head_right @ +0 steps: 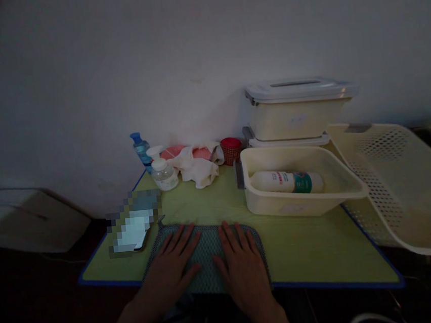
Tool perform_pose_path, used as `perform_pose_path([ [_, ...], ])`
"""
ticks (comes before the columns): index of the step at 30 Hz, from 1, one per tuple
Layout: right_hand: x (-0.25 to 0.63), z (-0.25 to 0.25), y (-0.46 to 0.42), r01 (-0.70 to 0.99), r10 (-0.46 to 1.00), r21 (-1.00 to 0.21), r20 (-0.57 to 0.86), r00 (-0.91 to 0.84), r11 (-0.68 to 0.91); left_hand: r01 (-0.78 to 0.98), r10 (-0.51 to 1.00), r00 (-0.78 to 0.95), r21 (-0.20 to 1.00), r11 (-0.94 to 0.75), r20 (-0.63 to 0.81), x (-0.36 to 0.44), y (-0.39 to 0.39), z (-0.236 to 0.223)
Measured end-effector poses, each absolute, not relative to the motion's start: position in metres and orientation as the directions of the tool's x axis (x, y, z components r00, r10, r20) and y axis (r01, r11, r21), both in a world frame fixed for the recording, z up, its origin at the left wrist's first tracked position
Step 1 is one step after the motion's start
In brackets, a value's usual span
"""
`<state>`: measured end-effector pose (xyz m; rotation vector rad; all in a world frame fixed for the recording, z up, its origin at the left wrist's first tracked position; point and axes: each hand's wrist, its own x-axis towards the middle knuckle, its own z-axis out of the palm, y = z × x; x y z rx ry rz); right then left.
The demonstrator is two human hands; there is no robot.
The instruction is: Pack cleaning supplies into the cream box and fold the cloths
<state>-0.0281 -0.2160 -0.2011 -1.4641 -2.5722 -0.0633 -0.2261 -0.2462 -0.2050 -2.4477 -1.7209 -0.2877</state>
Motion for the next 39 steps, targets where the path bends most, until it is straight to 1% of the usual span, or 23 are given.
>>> perform_pose_path([
  [5,-0.017,-0.207,-0.214,0.845,0.815,0.008,0.259,-0.519,0.535,0.953,0.923,0.301,-0.041,-0.3,0.238,-0.233,-0.251,-0.206],
  [10,-0.019,-0.208,-0.213,0.847,0.809,0.005,0.292,-0.51,0.532,0.945,0.923,0.32,-0.007,-0.326,0.215,-0.235,-0.248,-0.203],
  [16,-0.029,-0.205,-0.198,0.88,0.864,-0.044,0.217,-0.453,0.473,0.923,0.916,0.362,0.07,-0.378,0.171,-0.246,-0.216,-0.2],
  [19,-0.036,-0.201,-0.185,0.894,0.887,-0.069,0.179,-0.426,0.443,0.92,0.915,0.367,0.079,-0.383,0.165,-0.249,-0.199,-0.2],
  [21,-0.04,-0.199,-0.179,0.901,0.897,-0.077,0.163,-0.411,0.427,0.926,0.917,0.354,0.07,-0.372,0.185,-0.249,-0.194,-0.199],
  [23,-0.042,-0.198,-0.177,0.907,0.905,-0.081,0.151,-0.398,0.412,0.956,0.928,0.272,0.035,-0.29,0.254,-0.248,-0.194,-0.197],
  [26,-0.043,-0.197,-0.177,0.91,0.91,-0.09,0.138,-0.391,0.405,0.999,0.92,0.049,-0.019,-0.045,0.389,-0.254,-0.199,-0.191],
  [28,-0.042,-0.198,-0.178,0.909,0.91,-0.095,0.138,-0.391,0.405,0.997,0.904,-0.063,-0.022,0.08,0.424,-0.263,-0.2,-0.188],
  [30,-0.042,-0.198,-0.178,0.908,0.909,-0.101,0.143,-0.391,0.406,0.991,0.906,-0.12,-0.006,0.134,0.407,-0.274,-0.2,-0.187],
  [33,-0.042,-0.199,-0.177,0.905,0.905,-0.112,0.166,-0.391,0.411,0.986,0.914,-0.165,0.023,0.168,0.37,-0.287,-0.198,-0.188],
  [36,-0.042,-0.199,-0.177,0.901,0.9,-0.115,0.181,-0.396,0.419,0.964,0.889,-0.261,0.05,0.262,0.376,-0.293,-0.2,-0.187],
  [39,-0.041,-0.2,-0.178,0.901,0.902,-0.117,0.174,-0.395,0.418,0.939,0.874,-0.343,0.106,0.326,0.345,-0.297,-0.203,-0.184],
])
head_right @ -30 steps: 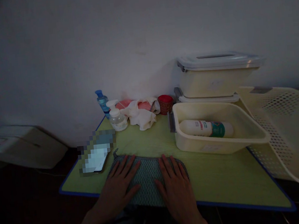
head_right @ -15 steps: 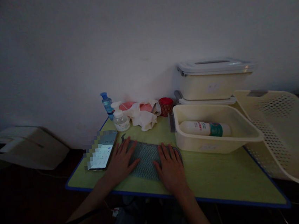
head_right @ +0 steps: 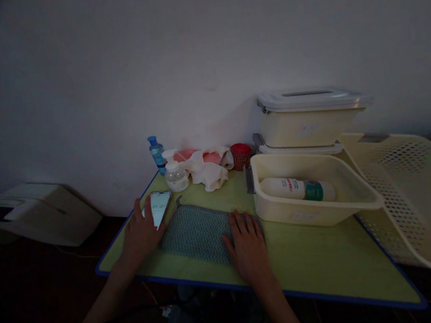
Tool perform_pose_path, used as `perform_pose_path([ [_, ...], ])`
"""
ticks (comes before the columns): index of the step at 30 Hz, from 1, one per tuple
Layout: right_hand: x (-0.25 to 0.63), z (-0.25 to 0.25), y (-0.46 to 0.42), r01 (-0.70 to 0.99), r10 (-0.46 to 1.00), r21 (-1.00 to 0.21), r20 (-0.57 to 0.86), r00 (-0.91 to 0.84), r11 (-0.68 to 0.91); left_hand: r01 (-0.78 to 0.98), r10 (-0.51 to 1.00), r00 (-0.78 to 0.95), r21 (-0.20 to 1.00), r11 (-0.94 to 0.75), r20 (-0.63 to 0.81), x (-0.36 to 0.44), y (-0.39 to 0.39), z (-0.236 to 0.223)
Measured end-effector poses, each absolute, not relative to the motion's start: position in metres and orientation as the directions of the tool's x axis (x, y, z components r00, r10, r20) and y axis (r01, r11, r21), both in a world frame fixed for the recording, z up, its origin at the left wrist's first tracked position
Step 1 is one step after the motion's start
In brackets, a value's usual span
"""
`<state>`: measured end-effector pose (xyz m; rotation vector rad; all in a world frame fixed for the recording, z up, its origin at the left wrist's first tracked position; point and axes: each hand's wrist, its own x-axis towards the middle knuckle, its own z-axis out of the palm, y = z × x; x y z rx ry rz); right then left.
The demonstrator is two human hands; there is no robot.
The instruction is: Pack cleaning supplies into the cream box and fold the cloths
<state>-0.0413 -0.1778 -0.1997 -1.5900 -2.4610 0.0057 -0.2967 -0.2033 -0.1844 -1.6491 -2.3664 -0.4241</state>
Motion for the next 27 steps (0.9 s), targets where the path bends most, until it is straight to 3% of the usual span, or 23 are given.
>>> perform_pose_path([
  [12,-0.041,-0.196,-0.178,0.906,0.905,-0.102,0.165,-0.392,0.411,0.937,0.906,-0.336,0.187,0.294,0.259,-0.334,-0.179,-0.187],
  [15,-0.041,-0.196,-0.179,0.908,0.908,-0.103,0.15,-0.39,0.407,0.952,0.885,-0.301,0.164,0.258,0.354,-0.329,-0.184,-0.185],
  [19,-0.041,-0.198,-0.178,0.901,0.901,-0.11,0.169,-0.399,0.419,0.97,0.866,-0.079,0.239,-0.048,0.493,-0.29,-0.205,-0.188],
  [23,-0.041,-0.202,-0.177,0.897,0.889,-0.089,0.204,-0.41,0.434,0.933,0.922,0.164,0.249,-0.26,0.35,-0.241,-0.213,-0.194],
  [27,-0.041,-0.204,-0.177,0.897,0.884,-0.06,0.212,-0.417,0.438,0.915,0.916,0.335,0.155,-0.371,0.22,-0.221,-0.204,-0.196],
])
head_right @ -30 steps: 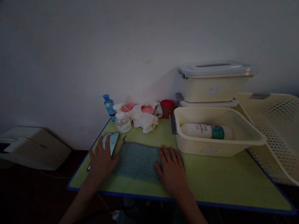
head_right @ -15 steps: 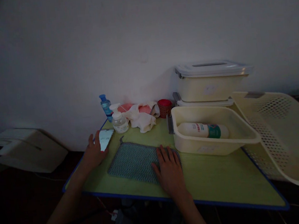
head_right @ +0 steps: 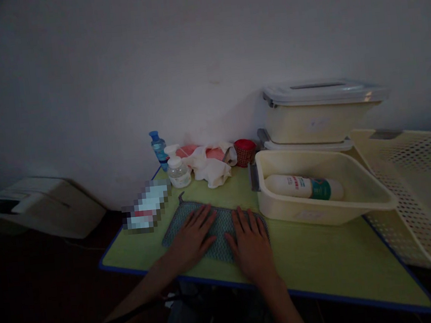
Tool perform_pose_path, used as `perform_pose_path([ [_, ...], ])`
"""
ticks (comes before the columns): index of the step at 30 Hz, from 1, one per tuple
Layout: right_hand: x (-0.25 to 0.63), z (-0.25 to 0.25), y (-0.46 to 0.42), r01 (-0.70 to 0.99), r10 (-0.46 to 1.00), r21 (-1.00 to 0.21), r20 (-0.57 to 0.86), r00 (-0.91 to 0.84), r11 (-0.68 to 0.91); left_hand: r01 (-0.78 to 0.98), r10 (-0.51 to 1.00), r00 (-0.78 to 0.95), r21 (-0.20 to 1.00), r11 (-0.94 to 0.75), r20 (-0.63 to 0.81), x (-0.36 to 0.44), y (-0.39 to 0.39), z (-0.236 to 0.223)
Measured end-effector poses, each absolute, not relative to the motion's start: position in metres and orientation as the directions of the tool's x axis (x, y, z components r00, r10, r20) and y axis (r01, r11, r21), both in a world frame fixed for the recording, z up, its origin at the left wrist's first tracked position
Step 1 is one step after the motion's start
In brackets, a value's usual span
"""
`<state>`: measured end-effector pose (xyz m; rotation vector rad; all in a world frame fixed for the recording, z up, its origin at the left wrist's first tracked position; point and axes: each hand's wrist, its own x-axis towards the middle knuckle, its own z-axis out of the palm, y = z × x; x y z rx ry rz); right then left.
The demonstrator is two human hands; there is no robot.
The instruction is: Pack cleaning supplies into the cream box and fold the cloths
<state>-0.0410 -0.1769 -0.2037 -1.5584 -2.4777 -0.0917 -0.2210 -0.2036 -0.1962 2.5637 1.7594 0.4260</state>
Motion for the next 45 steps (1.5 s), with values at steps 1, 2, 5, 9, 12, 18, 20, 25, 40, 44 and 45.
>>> perform_pose_path([
  [1,-0.041,-0.204,-0.177,0.897,0.884,-0.056,0.206,-0.418,0.438,0.915,0.916,0.35,0.138,-0.38,0.196,-0.221,-0.202,-0.197],
  [2,-0.041,-0.203,-0.177,0.897,0.885,-0.053,0.199,-0.42,0.438,0.916,0.917,0.356,0.126,-0.38,0.18,-0.222,-0.2,-0.198],
  [5,-0.04,-0.202,-0.177,0.894,0.884,-0.048,0.18,-0.431,0.445,0.921,0.921,0.351,0.114,-0.372,0.167,-0.227,-0.2,-0.199],
  [9,-0.034,-0.203,-0.175,0.88,0.87,-0.051,0.184,-0.457,0.473,0.918,0.922,0.36,0.124,-0.378,0.142,-0.234,-0.202,-0.197],
  [12,-0.024,-0.209,-0.175,0.863,0.85,-0.048,0.211,-0.483,0.503,0.905,0.915,0.391,0.139,-0.401,0.097,-0.239,-0.202,-0.194],
  [18,-0.004,-0.222,-0.189,0.879,0.852,-0.129,0.344,-0.394,0.458,0.902,0.915,0.396,0.157,-0.403,0.072,-0.241,-0.201,-0.192],
  [20,0.0,-0.219,-0.197,0.897,0.865,-0.172,0.389,-0.317,0.406,0.903,0.917,0.393,0.163,-0.399,0.068,-0.241,-0.201,-0.194],
  [25,0.003,-0.204,-0.21,0.929,0.916,-0.228,0.348,-0.2,0.29,0.908,0.923,0.383,0.168,-0.385,0.046,-0.239,-0.201,-0.193],
  [40,-0.004,-0.187,-0.213,0.875,0.95,-0.408,0.268,-0.157,0.26,0.951,0.959,0.265,0.139,-0.277,0.099,-0.237,-0.211,-0.197],
  [44,-0.01,-0.19,-0.208,0.827,0.82,-0.35,0.532,-0.212,0.441,0.974,0.978,0.176,0.125,-0.189,0.109,-0.23,-0.215,-0.196],
  [45,-0.012,-0.189,-0.206,0.825,0.78,-0.316,0.587,-0.218,0.468,0.978,0.981,0.155,0.119,-0.169,0.114,-0.228,-0.216,-0.196],
])
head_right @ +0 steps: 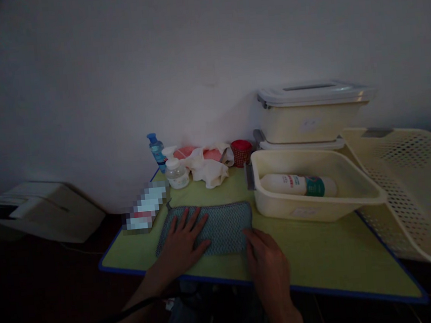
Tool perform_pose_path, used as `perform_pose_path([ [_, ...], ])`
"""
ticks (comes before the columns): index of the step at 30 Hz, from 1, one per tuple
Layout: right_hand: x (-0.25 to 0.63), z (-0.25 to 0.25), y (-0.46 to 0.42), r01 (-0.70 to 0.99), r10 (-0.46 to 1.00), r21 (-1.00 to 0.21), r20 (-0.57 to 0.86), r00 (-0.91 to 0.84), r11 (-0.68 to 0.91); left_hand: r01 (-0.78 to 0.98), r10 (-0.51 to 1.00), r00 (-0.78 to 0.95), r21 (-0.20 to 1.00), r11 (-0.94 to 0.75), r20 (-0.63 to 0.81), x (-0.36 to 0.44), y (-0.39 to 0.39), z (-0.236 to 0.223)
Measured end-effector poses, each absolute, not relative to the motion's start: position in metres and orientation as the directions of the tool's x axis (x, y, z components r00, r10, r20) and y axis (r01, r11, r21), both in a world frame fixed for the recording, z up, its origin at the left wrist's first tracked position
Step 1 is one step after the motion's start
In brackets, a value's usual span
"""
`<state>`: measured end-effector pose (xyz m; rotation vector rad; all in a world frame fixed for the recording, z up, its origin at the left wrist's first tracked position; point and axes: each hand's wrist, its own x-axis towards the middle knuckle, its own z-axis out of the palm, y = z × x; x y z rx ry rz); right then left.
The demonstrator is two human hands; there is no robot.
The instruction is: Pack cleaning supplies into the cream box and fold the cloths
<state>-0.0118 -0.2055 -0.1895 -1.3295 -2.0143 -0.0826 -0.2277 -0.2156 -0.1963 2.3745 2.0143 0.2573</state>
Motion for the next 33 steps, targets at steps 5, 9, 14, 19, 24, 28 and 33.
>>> perform_pose_path([
  [5,-0.028,-0.178,-0.189,0.81,0.643,-0.18,0.71,-0.286,0.559,0.993,0.988,0.046,0.097,-0.06,0.144,-0.213,-0.212,-0.197],
  [9,-0.041,-0.17,-0.175,0.796,0.63,-0.132,0.692,-0.353,0.591,0.997,0.986,-0.025,0.071,0.014,0.163,-0.188,-0.196,-0.194],
  [14,-0.045,-0.181,-0.156,0.755,0.62,-0.155,0.686,-0.382,0.637,0.998,0.992,-0.021,0.059,0.014,0.122,-0.159,-0.175,-0.182],
  [19,-0.04,-0.195,-0.15,0.698,0.629,-0.23,0.673,-0.389,0.678,0.982,0.975,0.16,0.07,-0.173,0.156,-0.185,-0.186,-0.173],
  [24,-0.042,-0.194,-0.153,0.64,0.601,-0.257,0.69,-0.403,0.724,0.979,0.963,0.19,0.034,-0.2,0.194,-0.237,-0.211,-0.184],
  [28,-0.05,-0.192,-0.158,0.585,0.553,-0.213,0.671,-0.494,0.782,0.979,0.967,0.184,0.057,-0.197,0.178,-0.251,-0.219,-0.199],
  [33,-0.066,-0.191,-0.166,0.516,0.447,-0.054,0.581,-0.68,0.855,0.98,0.97,0.164,0.086,-0.181,0.178,-0.248,-0.217,-0.204],
])
